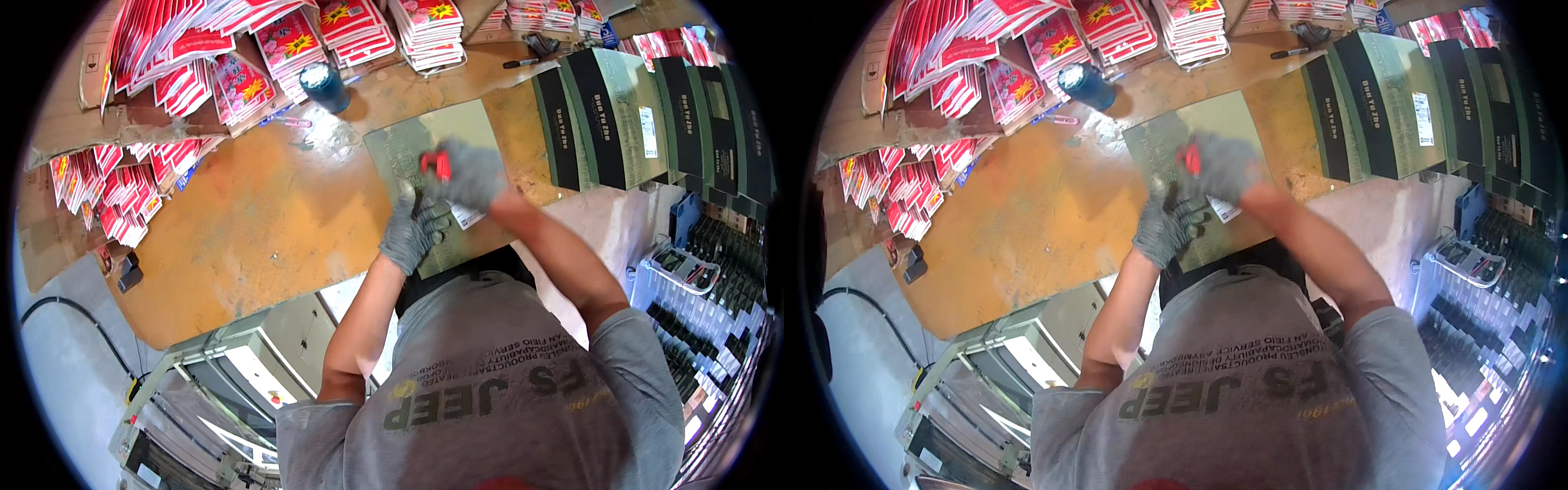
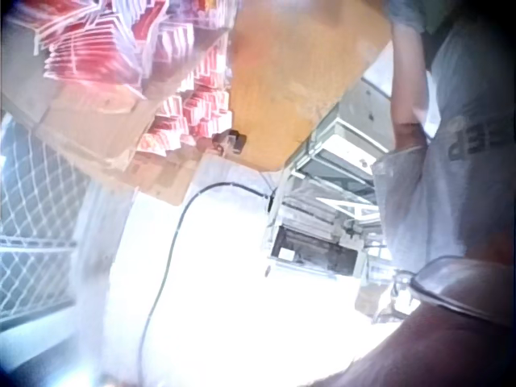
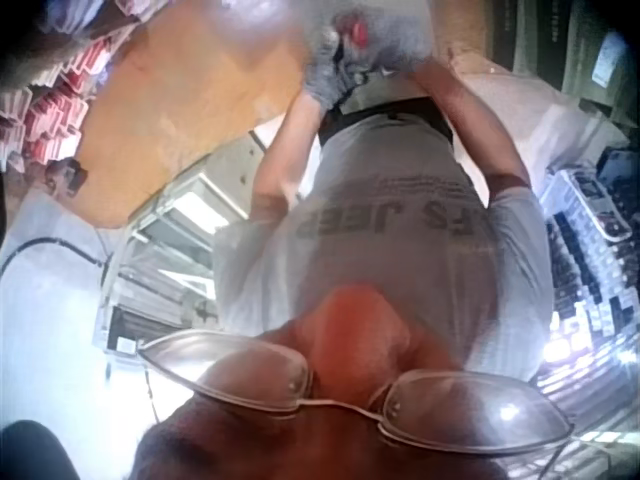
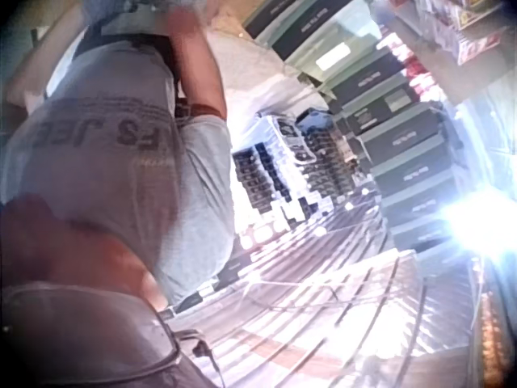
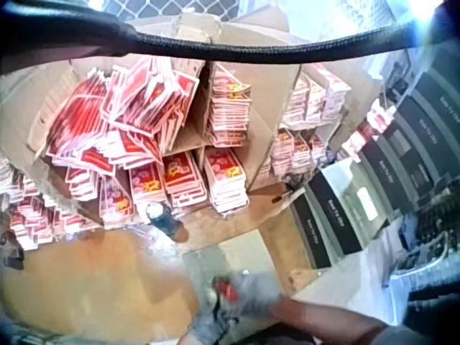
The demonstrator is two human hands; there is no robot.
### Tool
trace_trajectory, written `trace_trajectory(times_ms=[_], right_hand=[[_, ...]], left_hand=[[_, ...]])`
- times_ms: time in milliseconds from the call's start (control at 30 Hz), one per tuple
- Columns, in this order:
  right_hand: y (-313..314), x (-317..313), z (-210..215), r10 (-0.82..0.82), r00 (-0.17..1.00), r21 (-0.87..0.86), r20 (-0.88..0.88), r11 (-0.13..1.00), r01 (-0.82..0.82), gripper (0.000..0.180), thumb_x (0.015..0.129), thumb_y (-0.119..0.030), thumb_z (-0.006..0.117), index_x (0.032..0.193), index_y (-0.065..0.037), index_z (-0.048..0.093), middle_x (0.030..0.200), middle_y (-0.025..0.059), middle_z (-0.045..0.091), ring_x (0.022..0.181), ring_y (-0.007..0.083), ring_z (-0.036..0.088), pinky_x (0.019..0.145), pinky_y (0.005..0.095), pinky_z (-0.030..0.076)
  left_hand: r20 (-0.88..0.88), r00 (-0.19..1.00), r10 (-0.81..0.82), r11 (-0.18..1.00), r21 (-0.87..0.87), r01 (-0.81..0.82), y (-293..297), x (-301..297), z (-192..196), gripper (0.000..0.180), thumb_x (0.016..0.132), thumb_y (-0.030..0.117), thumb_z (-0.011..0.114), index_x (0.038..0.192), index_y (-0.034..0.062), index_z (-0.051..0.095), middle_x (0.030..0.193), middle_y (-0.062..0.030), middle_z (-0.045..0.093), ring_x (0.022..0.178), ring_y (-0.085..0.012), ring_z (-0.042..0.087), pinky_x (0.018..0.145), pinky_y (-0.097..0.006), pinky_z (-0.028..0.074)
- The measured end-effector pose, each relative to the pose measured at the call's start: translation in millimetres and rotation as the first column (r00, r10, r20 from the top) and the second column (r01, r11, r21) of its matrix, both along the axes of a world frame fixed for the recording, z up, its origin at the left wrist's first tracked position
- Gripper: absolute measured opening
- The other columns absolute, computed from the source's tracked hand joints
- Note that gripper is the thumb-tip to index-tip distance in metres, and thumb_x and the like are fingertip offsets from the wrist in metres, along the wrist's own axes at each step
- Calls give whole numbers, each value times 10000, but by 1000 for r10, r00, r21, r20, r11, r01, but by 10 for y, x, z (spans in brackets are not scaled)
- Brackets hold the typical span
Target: The person places shoes into cardboard boxes, wraps them in tissue paper, inserts a card, closes the lids, and stacks the completed boxes.
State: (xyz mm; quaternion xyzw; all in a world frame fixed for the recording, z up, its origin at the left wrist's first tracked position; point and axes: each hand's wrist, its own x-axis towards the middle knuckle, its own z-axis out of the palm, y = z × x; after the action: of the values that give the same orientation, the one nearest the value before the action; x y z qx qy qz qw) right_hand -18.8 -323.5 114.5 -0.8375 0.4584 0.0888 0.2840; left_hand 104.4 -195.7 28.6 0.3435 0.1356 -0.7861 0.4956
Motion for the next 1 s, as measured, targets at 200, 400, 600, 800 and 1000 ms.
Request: trace_trajectory(times_ms=[200,400,600,800,1000], right_hand=[[834,-655,-212,179,895,-278,409,958,-64,666,792,-344,749,1312,0,516,1107,221,641,953,389,645,844,443,545],[948,-1524,-939,-276,878,-418,392,796,437,637,917,-348,663,1397,21,466,1261,240,580,1189,387,564,983,445,483],[1064,-1824,-1709,-613,706,-98,355,727,680,409,1016,-316,467,1208,16,609,1192,284,630,1118,440,605,936,491,483],[974,-1760,-1545,-662,693,34,285,730,683,430,1021,-360,433,1120,-3,650,1057,295,655,1015,461,624,885,495,492],[965,-1793,-1550,-693,653,143,304,711,688,488,1028,-414,427,1201,-6,633,1074,286,653,1040,460,619,912,460,487]], left_hand=[[733,680,12,992,-93,83,242,183,-48,420,758,268,883,1056,89,648,1030,-27,659,939,-136,616,851,-309,532],[884,-43,466,878,-468,-99,-418,2243,-1116,390,777,73,841,1106,41,634,996,-9,653,893,-130,606,852,-273,507],[955,-196,225,973,-207,105,-915,3033,-1649,675,750,-6,841,1350,7,530,1198,-91,657,959,-171,659,715,-295,588],[980,-18,198,980,-197,18,-947,2964,-1671,855,721,-30,855,1447,1,405,1367,-139,545,1086,-222,614,758,-343,609],[916,-362,173,979,-199,-37,-199,2269,-1655,698,911,149,728,1479,-32,366,1493,-155,430,1296,-253,491,1082,-376,443]])
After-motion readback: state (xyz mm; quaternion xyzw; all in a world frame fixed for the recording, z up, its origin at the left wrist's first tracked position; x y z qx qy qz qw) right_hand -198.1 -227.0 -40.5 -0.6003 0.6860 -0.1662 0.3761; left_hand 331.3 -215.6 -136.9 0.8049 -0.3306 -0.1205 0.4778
